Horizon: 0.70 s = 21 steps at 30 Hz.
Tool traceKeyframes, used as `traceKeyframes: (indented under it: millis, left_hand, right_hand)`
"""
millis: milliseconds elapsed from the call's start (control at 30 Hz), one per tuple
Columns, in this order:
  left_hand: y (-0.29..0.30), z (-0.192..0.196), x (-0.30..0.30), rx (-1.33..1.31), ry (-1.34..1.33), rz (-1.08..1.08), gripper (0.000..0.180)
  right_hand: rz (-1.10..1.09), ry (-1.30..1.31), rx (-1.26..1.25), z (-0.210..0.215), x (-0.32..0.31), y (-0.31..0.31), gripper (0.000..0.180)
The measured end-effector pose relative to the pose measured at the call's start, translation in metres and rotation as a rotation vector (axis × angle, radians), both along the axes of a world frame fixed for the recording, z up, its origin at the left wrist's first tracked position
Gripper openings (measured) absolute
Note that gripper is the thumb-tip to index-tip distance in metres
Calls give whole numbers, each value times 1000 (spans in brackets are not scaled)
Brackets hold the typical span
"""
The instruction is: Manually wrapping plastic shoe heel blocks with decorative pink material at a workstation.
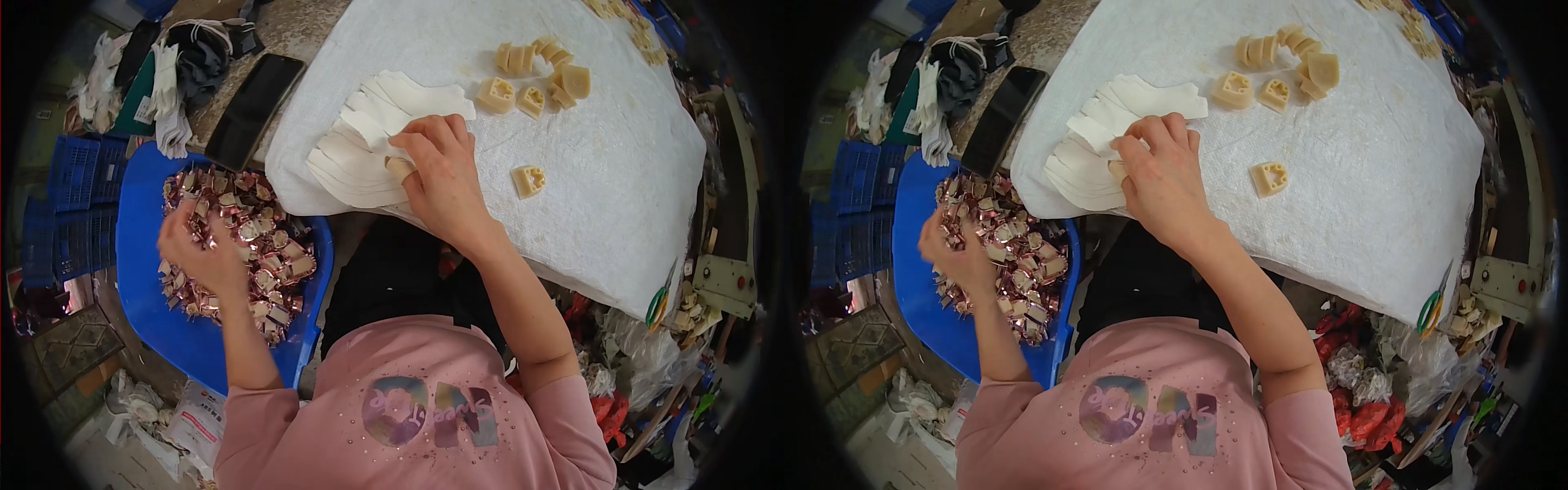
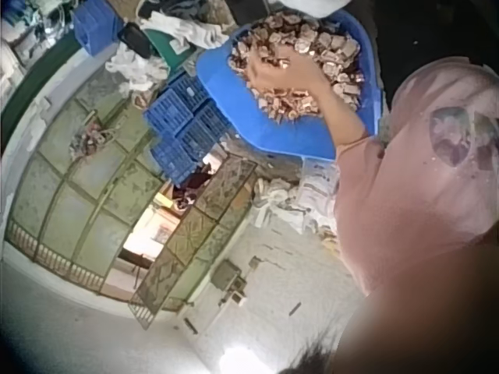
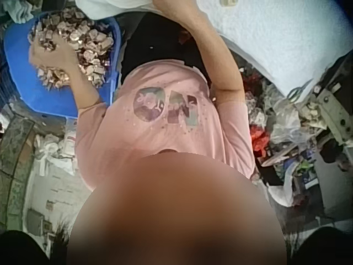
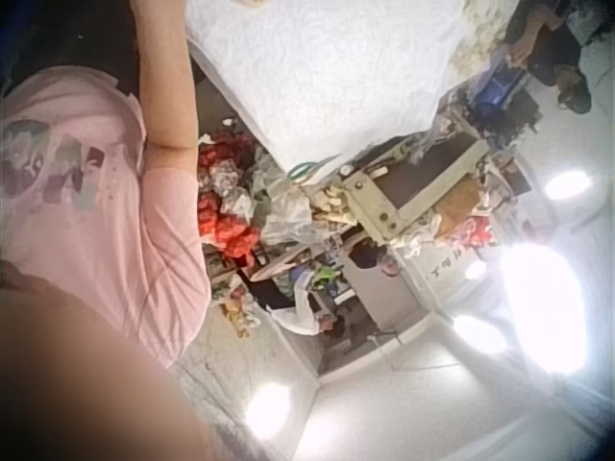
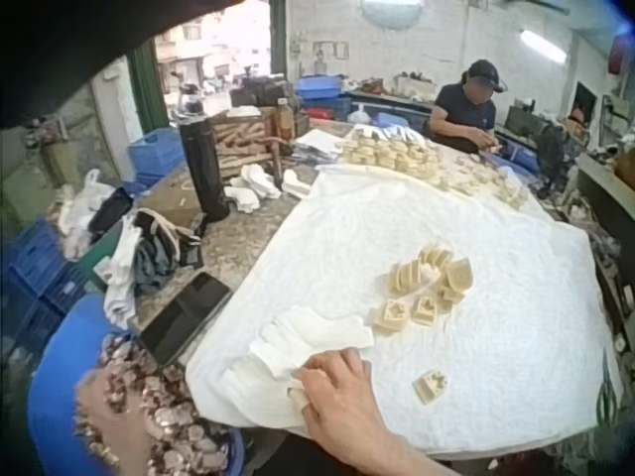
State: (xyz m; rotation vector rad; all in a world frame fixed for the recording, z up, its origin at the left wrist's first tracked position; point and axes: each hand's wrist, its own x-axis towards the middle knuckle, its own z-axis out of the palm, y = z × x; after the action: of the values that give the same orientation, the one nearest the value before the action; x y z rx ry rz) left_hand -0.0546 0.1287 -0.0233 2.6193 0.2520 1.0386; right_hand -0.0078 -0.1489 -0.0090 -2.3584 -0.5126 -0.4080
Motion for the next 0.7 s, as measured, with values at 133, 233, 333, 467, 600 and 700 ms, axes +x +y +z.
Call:
traceKeyframes:
  millis: [133,233,333,467,600,700]
  left_hand:
    - [-68,7,16,-283,43,-487,26]
    - [-88,-6,16,-210,42,-606,26]
    - [-99,-15,18,-171,30,-608,28]
    - [-100,-20,20,-166,54,-595,27]
    - [-99,-23,20,-178,40,-587,29]
    - [-99,-25,21,-180,20,-575,30]
  right_hand:
    - [33,-27,-135,2,0,4,19]
    - [75,-31,-175,0,1,14,13]
    - [93,-91,-183,-4,7,26,8]
    - [17,-138,-318,-6,17,43,9]
    - [-69,-8,-296,-7,23,53,12]
    - [-79,50,-254,-11,24,55,15]
